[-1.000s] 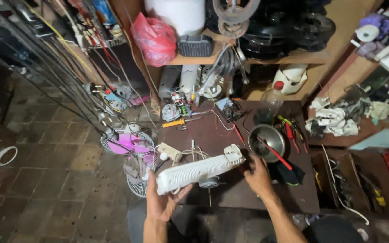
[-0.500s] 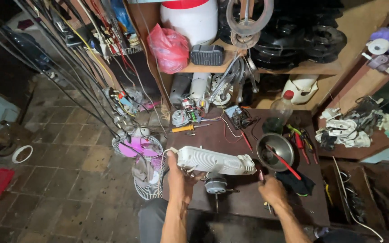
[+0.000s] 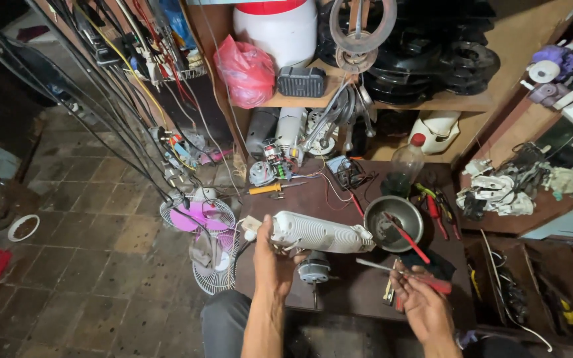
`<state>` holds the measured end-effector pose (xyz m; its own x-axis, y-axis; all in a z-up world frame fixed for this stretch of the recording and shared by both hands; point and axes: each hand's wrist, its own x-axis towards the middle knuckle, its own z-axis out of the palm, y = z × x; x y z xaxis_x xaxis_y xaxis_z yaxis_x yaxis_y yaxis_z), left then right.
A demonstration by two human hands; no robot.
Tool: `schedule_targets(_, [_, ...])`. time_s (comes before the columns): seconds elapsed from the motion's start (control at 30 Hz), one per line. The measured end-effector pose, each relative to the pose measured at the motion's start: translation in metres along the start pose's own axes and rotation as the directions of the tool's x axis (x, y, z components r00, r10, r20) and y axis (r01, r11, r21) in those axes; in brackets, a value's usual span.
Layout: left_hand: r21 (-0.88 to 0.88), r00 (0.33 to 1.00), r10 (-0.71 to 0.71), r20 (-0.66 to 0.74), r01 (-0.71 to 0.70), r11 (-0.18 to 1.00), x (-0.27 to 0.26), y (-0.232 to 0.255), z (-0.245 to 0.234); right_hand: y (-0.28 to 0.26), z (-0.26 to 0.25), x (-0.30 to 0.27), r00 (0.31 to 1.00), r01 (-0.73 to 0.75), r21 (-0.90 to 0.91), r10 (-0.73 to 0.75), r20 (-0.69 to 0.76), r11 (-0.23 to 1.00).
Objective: The person uses a screwdriver to remove screws from a white cylindrical appliance casing. They then separate the casing halves to expose the internal components and wires.
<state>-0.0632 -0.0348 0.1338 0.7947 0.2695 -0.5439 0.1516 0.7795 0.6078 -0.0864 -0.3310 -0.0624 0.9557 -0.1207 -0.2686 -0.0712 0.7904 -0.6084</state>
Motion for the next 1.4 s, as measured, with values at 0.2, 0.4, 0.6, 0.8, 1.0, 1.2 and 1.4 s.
schedule_targets(0.2, [-0.024, 0.999, -0.024, -0.046, 0.023, 0.999, -0.021, -0.001, 0.009, -0.026, 0.07, -0.068, 0.857, -0.088, 0.405, -0.138, 0.497, 0.91])
schedule_targets(0.4, [0.012, 0.998, 0.038, -0.053, -0.037, 0.999, -0.033, -0.011, 0.012, -0.004, 0.085, -0.078, 0.991, -0.133, 0.046, 0.132, 0.028, 0.99])
schedule_targets(0.6, [0.075, 0.99, 0.12, 0.073, -0.125, 0.989, -0.037, -0.036, 0.001, -0.001, 0.141, -0.129, 0.986, -0.162, -0.401, 0.165, -0.027, 0.902])
schedule_targets(0.8, [0.131, 0.98, 0.139, 0.14, -0.157, 0.979, -0.051, -0.041, 0.002, -0.014, 0.178, -0.144, 0.999, -0.046, -0.647, 0.037, -0.028, 0.761])
schedule_targets(1.0, [0.052, 0.971, 0.136, 0.194, -0.149, 0.987, -0.05, -0.059, -0.005, -0.02, 0.19, -0.154, 0.996, -0.08, -0.676, 0.03, -0.085, 0.733])
schedule_targets(1.2, [0.098, 0.945, 0.171, 0.277, -0.205, 0.974, -0.044, -0.07, -0.011, -0.014, 0.172, -0.149, 0.982, 0.03, -0.846, -0.176, -0.076, 0.533])
schedule_targets(1.4, [0.27, 0.934, 0.145, 0.325, -0.239, 0.933, -0.038, -0.062, -0.011, -0.004, 0.18, -0.153, 0.623, 0.324, -0.872, -0.611, 0.488, -0.366])
